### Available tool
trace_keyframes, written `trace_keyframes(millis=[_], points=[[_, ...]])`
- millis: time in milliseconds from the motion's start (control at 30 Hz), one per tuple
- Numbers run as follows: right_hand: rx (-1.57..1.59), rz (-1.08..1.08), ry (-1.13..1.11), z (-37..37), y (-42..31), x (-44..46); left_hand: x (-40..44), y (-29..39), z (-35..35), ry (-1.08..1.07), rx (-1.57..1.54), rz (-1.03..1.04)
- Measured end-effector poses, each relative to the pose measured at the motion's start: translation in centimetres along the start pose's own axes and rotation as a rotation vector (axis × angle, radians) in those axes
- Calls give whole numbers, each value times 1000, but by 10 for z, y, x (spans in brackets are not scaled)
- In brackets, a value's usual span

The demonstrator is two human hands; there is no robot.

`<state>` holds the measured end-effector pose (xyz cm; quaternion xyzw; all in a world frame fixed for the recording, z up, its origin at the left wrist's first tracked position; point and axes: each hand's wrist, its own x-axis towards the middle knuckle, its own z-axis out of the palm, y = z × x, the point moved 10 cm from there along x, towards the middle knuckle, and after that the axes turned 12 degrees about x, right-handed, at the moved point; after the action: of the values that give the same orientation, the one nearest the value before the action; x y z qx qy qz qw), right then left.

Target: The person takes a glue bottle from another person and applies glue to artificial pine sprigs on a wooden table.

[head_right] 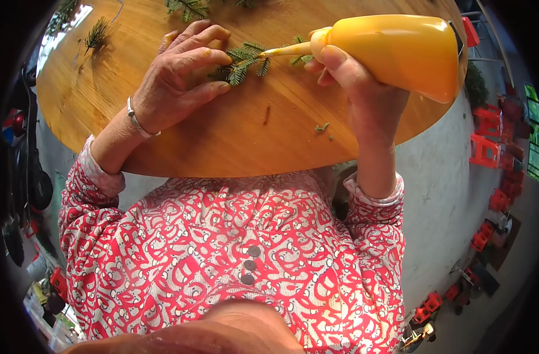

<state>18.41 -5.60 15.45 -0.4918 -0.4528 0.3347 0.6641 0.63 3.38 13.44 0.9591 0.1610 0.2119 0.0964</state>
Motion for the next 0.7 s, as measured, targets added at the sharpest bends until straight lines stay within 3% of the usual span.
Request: trace_keyframes(millis=[200,300,700], points=[[189,-32,128,-8,-3,0,0,-1,0,0,-13,-1],[46,-11,-12,-5,1,-2,0,0,0,-16,-9,5],[169,-35,159,-19,-2,-2,-1,1,1,-15,-23,8]])
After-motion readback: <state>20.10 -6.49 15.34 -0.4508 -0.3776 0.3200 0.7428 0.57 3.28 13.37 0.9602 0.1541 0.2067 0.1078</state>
